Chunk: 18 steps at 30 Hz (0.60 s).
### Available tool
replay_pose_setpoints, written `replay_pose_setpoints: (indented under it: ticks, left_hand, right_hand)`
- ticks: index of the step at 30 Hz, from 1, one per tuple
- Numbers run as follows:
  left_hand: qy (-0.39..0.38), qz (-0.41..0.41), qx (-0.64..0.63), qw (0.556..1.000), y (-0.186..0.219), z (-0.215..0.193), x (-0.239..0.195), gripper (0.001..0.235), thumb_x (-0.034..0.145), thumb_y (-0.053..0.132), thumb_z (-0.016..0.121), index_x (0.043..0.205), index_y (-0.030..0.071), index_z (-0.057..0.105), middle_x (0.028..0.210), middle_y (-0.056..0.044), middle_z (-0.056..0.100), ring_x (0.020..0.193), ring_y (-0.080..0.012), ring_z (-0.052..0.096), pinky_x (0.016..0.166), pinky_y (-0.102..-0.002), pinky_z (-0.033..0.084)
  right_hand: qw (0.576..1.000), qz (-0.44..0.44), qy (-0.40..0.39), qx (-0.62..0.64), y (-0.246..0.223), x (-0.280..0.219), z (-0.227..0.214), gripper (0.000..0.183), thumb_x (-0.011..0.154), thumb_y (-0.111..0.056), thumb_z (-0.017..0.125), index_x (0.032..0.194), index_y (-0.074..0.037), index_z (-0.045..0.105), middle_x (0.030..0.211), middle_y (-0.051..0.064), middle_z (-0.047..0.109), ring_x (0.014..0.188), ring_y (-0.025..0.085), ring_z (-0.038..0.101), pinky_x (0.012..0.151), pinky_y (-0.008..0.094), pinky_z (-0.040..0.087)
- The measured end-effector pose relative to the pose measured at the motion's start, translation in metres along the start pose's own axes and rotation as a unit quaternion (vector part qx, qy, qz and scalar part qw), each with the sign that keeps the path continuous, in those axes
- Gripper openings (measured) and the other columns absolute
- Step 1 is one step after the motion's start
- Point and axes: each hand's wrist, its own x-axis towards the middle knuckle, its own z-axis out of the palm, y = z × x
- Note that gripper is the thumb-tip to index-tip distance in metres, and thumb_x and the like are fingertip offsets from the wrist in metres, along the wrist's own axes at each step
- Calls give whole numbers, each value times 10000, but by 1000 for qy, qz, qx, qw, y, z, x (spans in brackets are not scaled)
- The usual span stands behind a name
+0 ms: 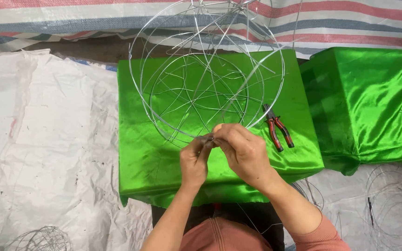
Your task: The person is assembling a complex wire structure, likely a birdcage or decorative frame, by cutting, bending, and weaving metal wires using pliers.
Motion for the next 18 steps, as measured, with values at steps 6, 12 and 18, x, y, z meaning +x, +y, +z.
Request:
replay_pose_setpoints:
  ticks: [6,12,18]
  left_hand:
    - [23,-38,-164,985,-16,6,0,197,979,-25,616,817,27,713,955,-142,773,1040,-255,692,934,-467,546]
    - [3,10,-227,974,-6,7,1,271,964,285,717,846,44,676,916,-77,715,950,-140,570,878,-400,531]
    - [14,10,-253,967,-28,8,1,440,910,476,722,782,77,585,729,-54,574,748,-134,487,670,-351,472]
  right_hand:
    - [1000,-3,9,4,-8,0,5,63,953,-118,710,931,-176,725,852,-24,723,721,214,738,638,343,614]
    - [987,-136,-72,55,-12,29,-2,77,970,-190,701,919,-137,725,879,64,707,810,305,734,735,399,629]
    - [862,20,-125,490,25,10,58,171,1010,-92,558,978,18,686,584,48,668,471,134,555,477,279,495]
